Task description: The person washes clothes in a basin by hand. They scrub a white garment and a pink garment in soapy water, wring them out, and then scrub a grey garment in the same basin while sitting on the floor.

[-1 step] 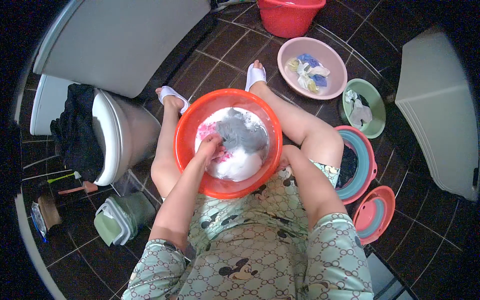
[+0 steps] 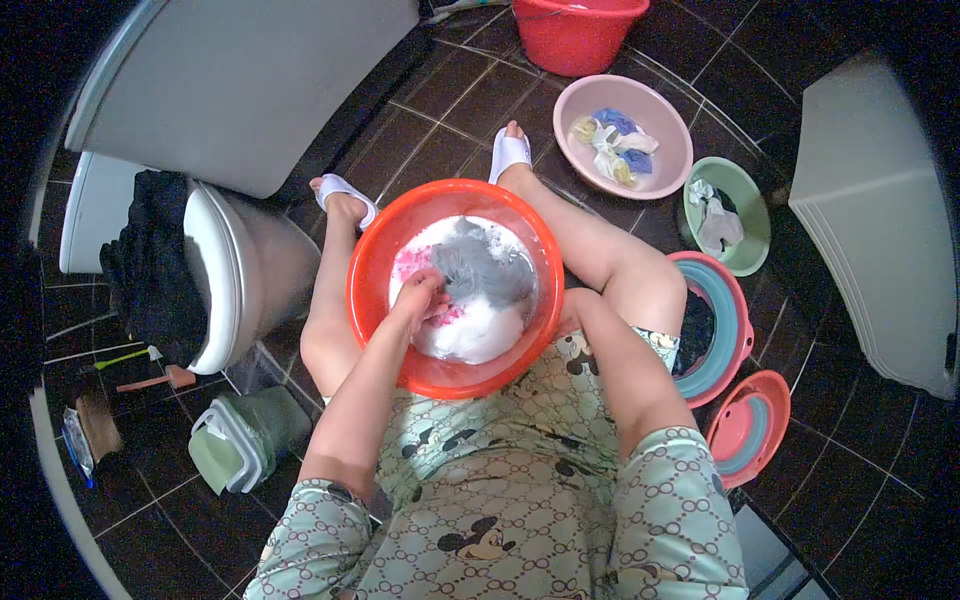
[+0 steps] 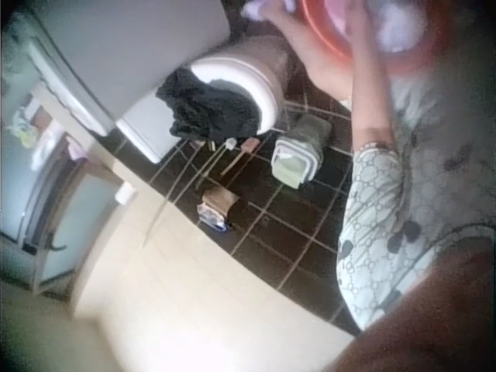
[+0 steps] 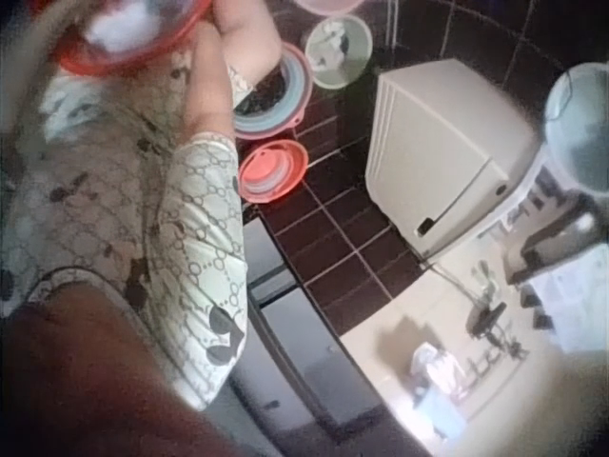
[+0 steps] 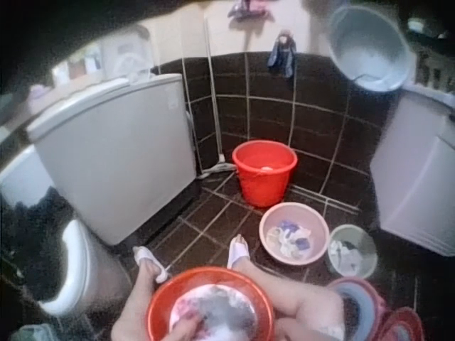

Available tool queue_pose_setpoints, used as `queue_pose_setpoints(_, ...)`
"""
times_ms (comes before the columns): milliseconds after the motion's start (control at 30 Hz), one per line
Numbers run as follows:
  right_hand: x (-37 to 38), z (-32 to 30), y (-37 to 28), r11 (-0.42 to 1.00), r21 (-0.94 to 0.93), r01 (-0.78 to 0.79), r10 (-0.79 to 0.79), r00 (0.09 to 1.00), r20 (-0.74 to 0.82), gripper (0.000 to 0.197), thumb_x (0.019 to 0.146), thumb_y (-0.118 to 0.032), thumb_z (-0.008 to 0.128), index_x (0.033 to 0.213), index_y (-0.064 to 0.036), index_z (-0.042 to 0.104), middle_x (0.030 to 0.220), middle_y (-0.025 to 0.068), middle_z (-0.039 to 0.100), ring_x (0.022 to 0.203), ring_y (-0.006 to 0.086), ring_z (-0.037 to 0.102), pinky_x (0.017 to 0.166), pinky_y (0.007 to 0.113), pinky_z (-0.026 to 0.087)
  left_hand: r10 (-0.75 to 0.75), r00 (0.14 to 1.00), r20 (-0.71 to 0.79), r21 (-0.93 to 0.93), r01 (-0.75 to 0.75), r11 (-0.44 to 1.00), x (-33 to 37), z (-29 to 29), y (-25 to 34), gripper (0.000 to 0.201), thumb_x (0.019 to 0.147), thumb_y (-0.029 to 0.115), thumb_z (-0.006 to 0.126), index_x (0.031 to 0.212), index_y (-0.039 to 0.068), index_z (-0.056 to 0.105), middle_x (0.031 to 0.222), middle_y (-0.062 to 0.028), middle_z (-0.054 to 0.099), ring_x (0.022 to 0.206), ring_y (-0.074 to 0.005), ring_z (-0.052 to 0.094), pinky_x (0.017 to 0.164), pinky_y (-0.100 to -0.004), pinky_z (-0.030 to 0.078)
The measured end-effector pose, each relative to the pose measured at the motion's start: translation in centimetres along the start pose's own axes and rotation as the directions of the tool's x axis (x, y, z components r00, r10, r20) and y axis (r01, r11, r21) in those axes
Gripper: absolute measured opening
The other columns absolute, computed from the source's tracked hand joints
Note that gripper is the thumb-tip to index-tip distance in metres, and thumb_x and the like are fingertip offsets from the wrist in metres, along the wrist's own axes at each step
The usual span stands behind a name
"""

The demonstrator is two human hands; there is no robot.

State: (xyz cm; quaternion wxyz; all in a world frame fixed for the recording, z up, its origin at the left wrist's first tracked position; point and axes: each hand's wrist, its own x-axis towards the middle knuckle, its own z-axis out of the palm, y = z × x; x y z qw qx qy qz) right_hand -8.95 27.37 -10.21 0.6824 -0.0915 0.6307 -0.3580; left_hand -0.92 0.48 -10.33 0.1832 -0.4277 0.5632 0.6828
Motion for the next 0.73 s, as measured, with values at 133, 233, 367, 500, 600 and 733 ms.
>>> queue_pose_setpoints(133,-1.9,-2.0,-0.5,0.921,0.391,0.000,-0.005,1.000,0.014,0.022,0.087,-0.008,0.049,0.104,-0.0058,0.062,0.091,0.0085,0.067,0.085,0.0225,0.064,0.071,0.034,0.053,0.008,1.000,-0.008,0.018,-0.008,1.000,0.6,-0.1,-0.2,0.030,0.087,0.018,0.056,0.115,0.008,0.052,0.079,-0.0056,0.058,0.059,-0.0119,0.054,0.049,-0.0231,0.047)
queue_pose_setpoints(233,-2.6,-4.6,-0.7,0.646,0.745,0.164,0.086,0.955,-0.284,0.023,0.087,-0.006,0.047,0.104,-0.0067,0.063,0.093,0.0084,0.067,0.087,0.0203,0.064,0.071,0.032,0.052,0.075,0.997,-0.012,0.059,-0.075,0.995,1.8,0.0,-0.9,0.035,0.083,0.019,0.061,0.113,0.005,0.051,0.088,-0.0107,0.059,0.067,-0.0197,0.059,0.057,-0.0305,0.051)
queue_pose_setpoints(367,-1.6,-4.7,-4.2,0.963,-0.046,0.264,-0.175,0.487,-0.856,0.023,0.089,-0.007,0.046,0.104,-0.0027,0.063,0.098,0.0165,0.066,0.093,0.0291,0.063,0.079,0.037,0.050,0.462,0.840,-0.284,0.563,-0.244,0.789,2.7,1.2,-2.2,0.060,0.073,0.023,0.071,0.121,-0.001,0.044,0.113,-0.0263,0.052,0.109,-0.0400,0.050,0.094,-0.0421,0.041)
queue_pose_setpoints(500,-1.7,0.5,-11.7,0.718,-0.562,0.410,-0.645,0.089,-0.759,0.024,0.084,-0.003,0.047,0.101,-0.0009,0.064,0.093,0.0190,0.064,0.092,0.0364,0.061,0.085,0.040,0.048,0.588,0.795,-0.148,0.696,-0.338,0.633,1.9,2.4,-1.1,0.070,0.070,0.019,0.071,0.131,0.001,0.041,0.118,-0.0285,0.050,0.114,-0.0403,0.048,0.099,-0.0410,0.039)
queue_pose_setpoints(600,2.3,1.3,-12.3,0.486,-0.844,0.226,-0.846,-0.122,-0.520,0.026,0.078,0.003,0.049,0.097,-0.0039,0.065,0.091,0.0173,0.063,0.091,0.0344,0.060,0.086,0.041,0.047,0.410,0.911,0.051,0.737,-0.311,0.600,3.3,0.2,-1.1,0.064,0.069,0.015,0.068,0.128,0.003,0.047,0.121,-0.0261,0.052,0.116,-0.0383,0.049,0.099,-0.0394,0.040)
queue_pose_setpoints(733,6.4,1.2,-10.7,0.620,-0.678,0.395,-0.763,0.101,-0.639,0.018,0.077,0.003,0.054,0.088,-0.0052,0.065,0.092,0.0133,0.064,0.090,0.0314,0.062,0.079,0.039,0.049,-0.067,0.975,0.210,0.915,-0.172,0.365,1.8,-1.3,2.1,0.062,0.069,0.013,0.066,0.129,0.010,0.050,0.128,-0.0233,0.051,0.119,-0.0330,0.051,0.102,-0.0359,0.038)
